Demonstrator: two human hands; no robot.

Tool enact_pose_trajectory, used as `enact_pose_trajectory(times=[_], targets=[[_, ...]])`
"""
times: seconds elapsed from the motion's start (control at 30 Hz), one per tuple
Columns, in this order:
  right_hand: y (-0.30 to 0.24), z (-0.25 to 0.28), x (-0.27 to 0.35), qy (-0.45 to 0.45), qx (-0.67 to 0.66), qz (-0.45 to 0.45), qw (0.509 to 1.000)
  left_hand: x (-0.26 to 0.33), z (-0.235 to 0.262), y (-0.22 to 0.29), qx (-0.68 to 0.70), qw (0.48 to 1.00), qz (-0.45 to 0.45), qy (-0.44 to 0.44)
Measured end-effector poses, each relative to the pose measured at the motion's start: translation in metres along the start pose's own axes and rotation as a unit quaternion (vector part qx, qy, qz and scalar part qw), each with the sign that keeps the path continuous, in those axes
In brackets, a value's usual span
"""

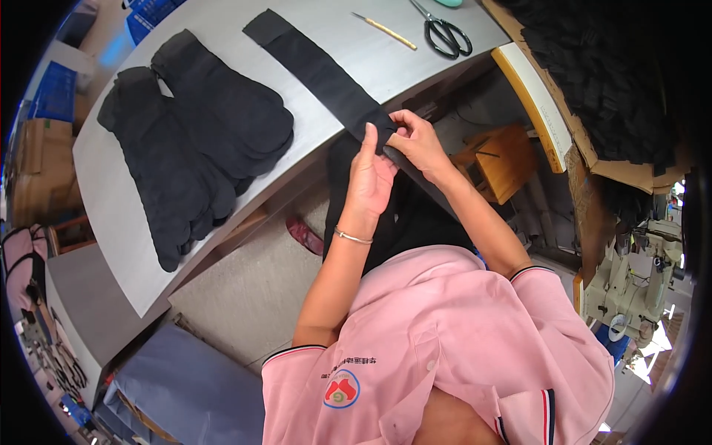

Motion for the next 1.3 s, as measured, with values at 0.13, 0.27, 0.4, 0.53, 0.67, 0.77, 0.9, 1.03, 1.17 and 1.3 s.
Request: enact_pose_trajectory(times=[0.13,0.27,0.4,0.53,0.67,0.77,0.9,1.03,1.17,1.3], targets=[[-0.011,0.004,0.015,-0.003,-0.023,0.055,0.998,0.000,-0.002,-0.001,0.005,0.998,-0.067,0.015],[-0.008,0.005,0.007,0.069,0.121,0.032,0.990,-0.010,0.000,-0.005,-0.038,0.992,-0.107,0.059],[-0.002,-0.005,-0.004,0.113,0.186,-0.011,0.976,-0.016,-0.003,-0.002,-0.043,0.989,-0.132,0.048],[-0.002,-0.003,-0.005,0.088,0.134,-0.009,0.987,-0.009,-0.003,0.005,-0.058,0.989,-0.114,0.068],[-0.010,0.000,0.008,0.059,0.078,0.032,0.995,-0.002,-0.006,0.001,0.015,0.998,-0.040,0.038],[-0.018,0.002,0.023,0.048,0.083,0.058,0.994,-0.004,0.000,-0.001,0.005,0.997,-0.049,0.062],[-0.032,0.027,0.057,0.111,0.057,0.094,0.988,-0.004,0.004,-0.003,0.005,0.997,-0.027,0.066],[-0.058,0.031,0.095,0.043,0.249,0.317,0.914,-0.002,0.004,-0.001,0.012,0.997,-0.040,0.060],[-0.045,0.012,0.098,-0.019,0.351,0.315,0.882,-0.001,0.001,-0.001,-0.008,0.998,-0.046,0.039],[-0.029,-0.007,0.083,-0.019,0.450,0.229,0.863,0.000,-0.001,-0.004,-0.041,0.995,-0.076,0.039]])
Point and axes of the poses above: each hand's wrist, its own x-axis away from the middle knuckle, its own z-axis out of the back of the hand, y = z × x, the point moved 7 cm from there along -x, towards the middle knuckle, and after that the axes turned 7 degrees about y, right-handed, at the moved point
